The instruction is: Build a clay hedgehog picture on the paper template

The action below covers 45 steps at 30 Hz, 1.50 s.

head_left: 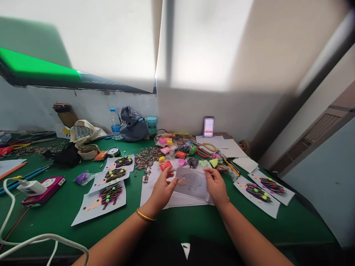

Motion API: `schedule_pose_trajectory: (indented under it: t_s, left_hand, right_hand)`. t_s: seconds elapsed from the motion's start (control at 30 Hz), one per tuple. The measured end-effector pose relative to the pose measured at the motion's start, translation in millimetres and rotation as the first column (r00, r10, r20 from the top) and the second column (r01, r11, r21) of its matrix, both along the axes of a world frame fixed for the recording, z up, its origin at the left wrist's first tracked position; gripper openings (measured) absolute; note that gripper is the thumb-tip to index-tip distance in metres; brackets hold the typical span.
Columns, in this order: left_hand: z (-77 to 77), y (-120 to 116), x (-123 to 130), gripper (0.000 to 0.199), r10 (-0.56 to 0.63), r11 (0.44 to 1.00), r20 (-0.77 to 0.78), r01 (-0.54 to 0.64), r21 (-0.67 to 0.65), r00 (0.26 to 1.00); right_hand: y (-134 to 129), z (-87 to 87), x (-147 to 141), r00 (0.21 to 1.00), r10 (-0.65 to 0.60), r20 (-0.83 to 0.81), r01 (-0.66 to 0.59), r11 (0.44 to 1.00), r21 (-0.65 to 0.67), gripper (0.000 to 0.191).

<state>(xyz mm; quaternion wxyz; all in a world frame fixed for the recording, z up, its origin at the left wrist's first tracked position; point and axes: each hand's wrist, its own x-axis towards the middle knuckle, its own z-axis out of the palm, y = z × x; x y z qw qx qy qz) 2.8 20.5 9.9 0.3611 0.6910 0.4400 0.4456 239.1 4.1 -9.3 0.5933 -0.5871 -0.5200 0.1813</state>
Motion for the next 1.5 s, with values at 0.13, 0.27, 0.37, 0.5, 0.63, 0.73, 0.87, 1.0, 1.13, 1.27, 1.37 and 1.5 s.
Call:
schedule_pose_trajectory:
  t_s: [0.13, 0.27, 0.37, 0.5, 0.63, 0.73, 0.87, 1.0, 1.13, 1.27, 1.37, 1.5]
  left_hand:
    - [2.0, 1, 12, 0.047, -0.084, 0.96, 0.158, 0.123, -0.252, 0.984]
    - [7.2, -4, 17, 0.04, -0.086, 0.92, 0.243, 0.171, -0.353, 0.966]
    - [7.8, -7, 16, 0.042, -0.055, 0.927, 0.292, 0.157, -0.34, 0.955]
    - [5.8, -10, 14, 0.041, -0.026, 0.936, 0.35, 0.146, -0.321, 0.936]
    - [3.6, -13, 12, 0.04, -0.011, 0.942, 0.315, 0.115, -0.315, 0.949]
    - [3.3, -15, 12, 0.041, -0.018, 0.939, 0.296, 0.118, -0.324, 0.955]
    - [3.1, -14, 13, 0.043, -0.028, 0.942, 0.262, 0.113, -0.315, 0.965]
    - [1.2, -13, 12, 0.042, -0.02, 0.946, 0.26, 0.102, -0.306, 0.965]
    - [0.8, -14, 11, 0.043, -0.017, 0.948, 0.276, 0.103, -0.302, 0.961]
    - [2.7, -15, 13, 0.043, -0.066, 0.927, 0.339, 0.184, -0.327, 0.939]
    - [1.6, -14, 14, 0.047, -0.085, 0.915, 0.365, 0.218, -0.339, 0.927]
    - [-3.6, -12, 12, 0.046, -0.076, 0.929, 0.35, 0.193, -0.315, 0.934]
  right_hand:
    - [-1, -0.6, -1, 0.99, 0.014, -0.144, -0.02, 0.999, -0.04, 0.035]
    - [-2, -0.4, -4, 0.942, 0.079, -0.325, -0.102, 0.993, -0.054, 0.042]
    - [-3, 0.7, -9, 0.839, 0.251, -0.483, -0.297, 0.955, -0.021, 0.05]
    - [-7, -1.0, -13, 0.76, 0.367, -0.536, -0.491, 0.865, -0.105, 0.052]
    - [-8, -5.2, -12, 0.786, 0.323, -0.528, -0.46, 0.875, -0.149, 0.048]
    - [-6, -7.5, -11, 0.798, 0.31, -0.517, -0.444, 0.882, -0.157, 0.049]
    - [-6, -8.2, -11, 0.804, 0.317, -0.504, -0.447, 0.88, -0.159, 0.045]
    - [-8, -7.1, -12, 0.8, 0.328, -0.502, -0.457, 0.876, -0.156, 0.044]
    - [-8, -8.4, -11, 0.811, 0.337, -0.478, -0.456, 0.876, -0.155, 0.047]
    - [-7, -11.1, -11, 0.833, 0.342, -0.435, -0.451, 0.875, -0.175, 0.048]
    - [-7, -10.5, -11, 0.835, 0.356, -0.419, -0.459, 0.872, -0.173, 0.051]
    - [-9, -6.3, -13, 0.847, 0.338, -0.41, -0.446, 0.872, -0.203, 0.056]
